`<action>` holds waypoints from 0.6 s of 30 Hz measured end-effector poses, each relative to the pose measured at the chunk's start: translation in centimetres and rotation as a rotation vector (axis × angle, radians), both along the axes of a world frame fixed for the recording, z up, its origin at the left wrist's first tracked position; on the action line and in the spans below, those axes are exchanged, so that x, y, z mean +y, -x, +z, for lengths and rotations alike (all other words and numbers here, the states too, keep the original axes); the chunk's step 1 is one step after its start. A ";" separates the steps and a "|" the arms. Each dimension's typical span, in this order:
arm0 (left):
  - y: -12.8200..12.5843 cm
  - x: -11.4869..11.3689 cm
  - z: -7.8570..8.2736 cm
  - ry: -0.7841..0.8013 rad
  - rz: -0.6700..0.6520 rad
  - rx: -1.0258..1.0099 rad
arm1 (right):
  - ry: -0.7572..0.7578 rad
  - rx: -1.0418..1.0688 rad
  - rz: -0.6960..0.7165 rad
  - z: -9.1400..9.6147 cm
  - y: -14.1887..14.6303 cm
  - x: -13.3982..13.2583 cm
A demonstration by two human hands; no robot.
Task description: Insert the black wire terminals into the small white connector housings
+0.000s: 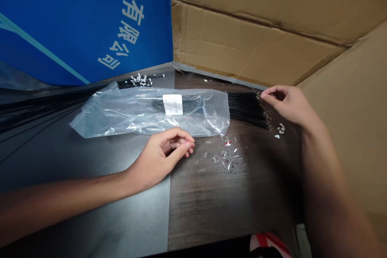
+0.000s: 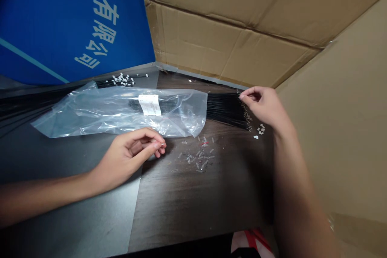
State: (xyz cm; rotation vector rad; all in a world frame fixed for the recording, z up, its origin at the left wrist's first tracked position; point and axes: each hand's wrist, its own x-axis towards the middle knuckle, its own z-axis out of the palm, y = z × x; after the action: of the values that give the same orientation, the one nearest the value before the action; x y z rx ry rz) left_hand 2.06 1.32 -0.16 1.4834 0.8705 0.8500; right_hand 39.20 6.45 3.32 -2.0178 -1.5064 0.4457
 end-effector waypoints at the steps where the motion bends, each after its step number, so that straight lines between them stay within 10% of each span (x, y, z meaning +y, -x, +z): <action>1: 0.0 0.0 0.0 -0.002 -0.001 0.003 | -0.006 0.077 -0.012 -0.1 -0.1 0.1; 18: 0.1 0.1 -0.3 -0.004 -0.011 0.029 | -0.016 0.981 -0.029 0.0 0.8 0.8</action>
State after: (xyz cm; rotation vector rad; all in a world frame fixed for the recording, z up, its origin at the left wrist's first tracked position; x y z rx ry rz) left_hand 1.92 1.46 -0.47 1.5061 0.8815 0.8244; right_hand 38.38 7.25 3.29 -1.4179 -0.8429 1.1823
